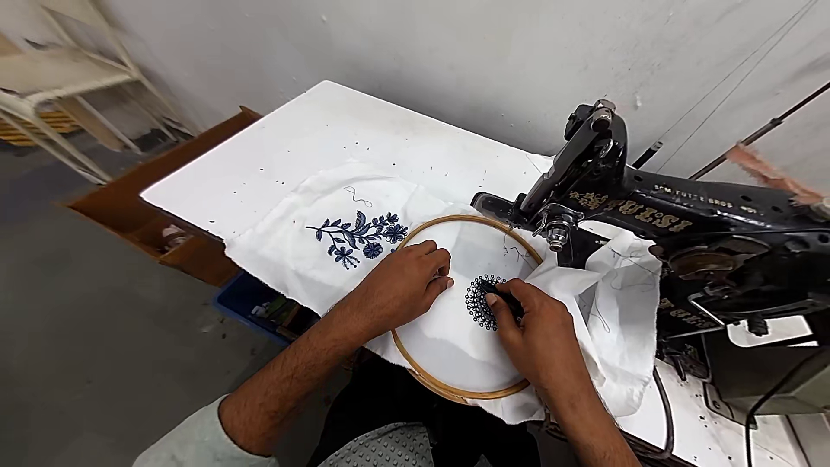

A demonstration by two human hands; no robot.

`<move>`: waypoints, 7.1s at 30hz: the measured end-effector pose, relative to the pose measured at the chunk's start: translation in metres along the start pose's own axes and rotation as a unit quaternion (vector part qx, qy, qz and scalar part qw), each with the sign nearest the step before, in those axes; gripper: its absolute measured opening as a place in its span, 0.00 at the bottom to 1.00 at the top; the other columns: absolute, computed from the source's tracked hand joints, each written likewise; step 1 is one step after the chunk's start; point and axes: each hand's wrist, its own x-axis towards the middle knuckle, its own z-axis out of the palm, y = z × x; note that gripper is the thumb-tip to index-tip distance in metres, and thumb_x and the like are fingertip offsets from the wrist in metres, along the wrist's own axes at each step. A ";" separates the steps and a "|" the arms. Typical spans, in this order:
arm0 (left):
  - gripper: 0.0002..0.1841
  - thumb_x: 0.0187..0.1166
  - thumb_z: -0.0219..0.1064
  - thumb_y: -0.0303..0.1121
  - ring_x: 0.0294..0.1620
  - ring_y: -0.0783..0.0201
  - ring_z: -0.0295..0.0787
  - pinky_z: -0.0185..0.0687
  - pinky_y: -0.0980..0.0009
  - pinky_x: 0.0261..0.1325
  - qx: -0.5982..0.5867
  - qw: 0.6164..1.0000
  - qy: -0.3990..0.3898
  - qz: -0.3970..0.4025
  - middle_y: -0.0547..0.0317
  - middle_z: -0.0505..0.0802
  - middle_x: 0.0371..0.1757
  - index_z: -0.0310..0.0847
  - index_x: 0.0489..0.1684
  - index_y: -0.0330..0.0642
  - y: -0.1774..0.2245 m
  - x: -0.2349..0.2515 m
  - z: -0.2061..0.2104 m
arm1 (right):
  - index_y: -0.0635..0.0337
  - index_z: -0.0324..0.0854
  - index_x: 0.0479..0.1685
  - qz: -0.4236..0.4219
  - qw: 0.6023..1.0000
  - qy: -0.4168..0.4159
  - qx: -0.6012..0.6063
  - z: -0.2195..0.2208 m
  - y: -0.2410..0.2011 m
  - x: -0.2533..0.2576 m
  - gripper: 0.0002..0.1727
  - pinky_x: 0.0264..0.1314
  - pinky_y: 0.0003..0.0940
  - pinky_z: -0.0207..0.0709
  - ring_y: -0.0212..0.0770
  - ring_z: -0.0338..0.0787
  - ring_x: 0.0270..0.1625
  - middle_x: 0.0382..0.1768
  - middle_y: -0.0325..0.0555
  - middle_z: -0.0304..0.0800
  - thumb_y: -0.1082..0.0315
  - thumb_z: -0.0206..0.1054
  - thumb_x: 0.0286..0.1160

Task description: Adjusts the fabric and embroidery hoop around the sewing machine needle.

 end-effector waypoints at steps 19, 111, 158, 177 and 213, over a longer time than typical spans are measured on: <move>0.11 0.85 0.65 0.41 0.39 0.63 0.82 0.81 0.65 0.44 0.019 0.999 0.046 0.015 0.61 0.83 0.36 0.87 0.40 0.44 0.002 -0.006 0.008 | 0.54 0.91 0.42 -0.030 0.999 0.017 -0.022 0.008 -0.001 -0.001 0.10 0.29 0.38 0.81 0.38 0.87 0.31 0.31 0.39 0.85 0.60 0.66 0.78; 0.06 0.82 0.65 0.30 0.48 0.63 0.84 0.82 0.67 0.52 -0.018 0.983 -0.032 0.182 0.61 0.88 0.42 0.89 0.37 0.45 -0.001 0.026 0.009 | 0.49 0.91 0.42 -0.053 0.998 -0.025 0.024 -0.001 0.000 -0.011 0.11 0.30 0.33 0.81 0.31 0.86 0.31 0.32 0.33 0.87 0.57 0.65 0.77; 0.08 0.86 0.63 0.30 0.48 0.68 0.84 0.81 0.71 0.55 -0.104 0.984 -0.065 0.127 0.61 0.87 0.43 0.89 0.42 0.42 -0.004 0.024 -0.003 | 0.49 0.91 0.43 -0.135 0.987 -0.066 0.056 -0.009 0.020 -0.001 0.13 0.35 0.29 0.82 0.28 0.87 0.35 0.35 0.31 0.89 0.56 0.62 0.78; 0.07 0.71 0.68 0.24 0.52 0.53 0.83 0.77 0.59 0.43 0.147 0.972 -0.063 0.171 0.55 0.86 0.49 0.85 0.43 0.42 0.029 0.013 0.009 | 0.49 0.90 0.36 -0.177 0.983 -0.057 0.001 -0.005 0.013 -0.001 0.10 0.26 0.34 0.78 0.34 0.85 0.30 0.30 0.34 0.84 0.60 0.62 0.75; 0.08 0.84 0.65 0.32 0.55 0.64 0.83 0.80 0.68 0.61 -0.044 0.986 -0.068 0.149 0.62 0.89 0.50 0.93 0.45 0.46 0.009 0.005 -0.003 | 0.47 0.90 0.40 -0.127 0.988 -0.083 0.041 -0.015 0.016 -0.008 0.13 0.29 0.29 0.79 0.27 0.84 0.31 0.32 0.29 0.86 0.55 0.62 0.76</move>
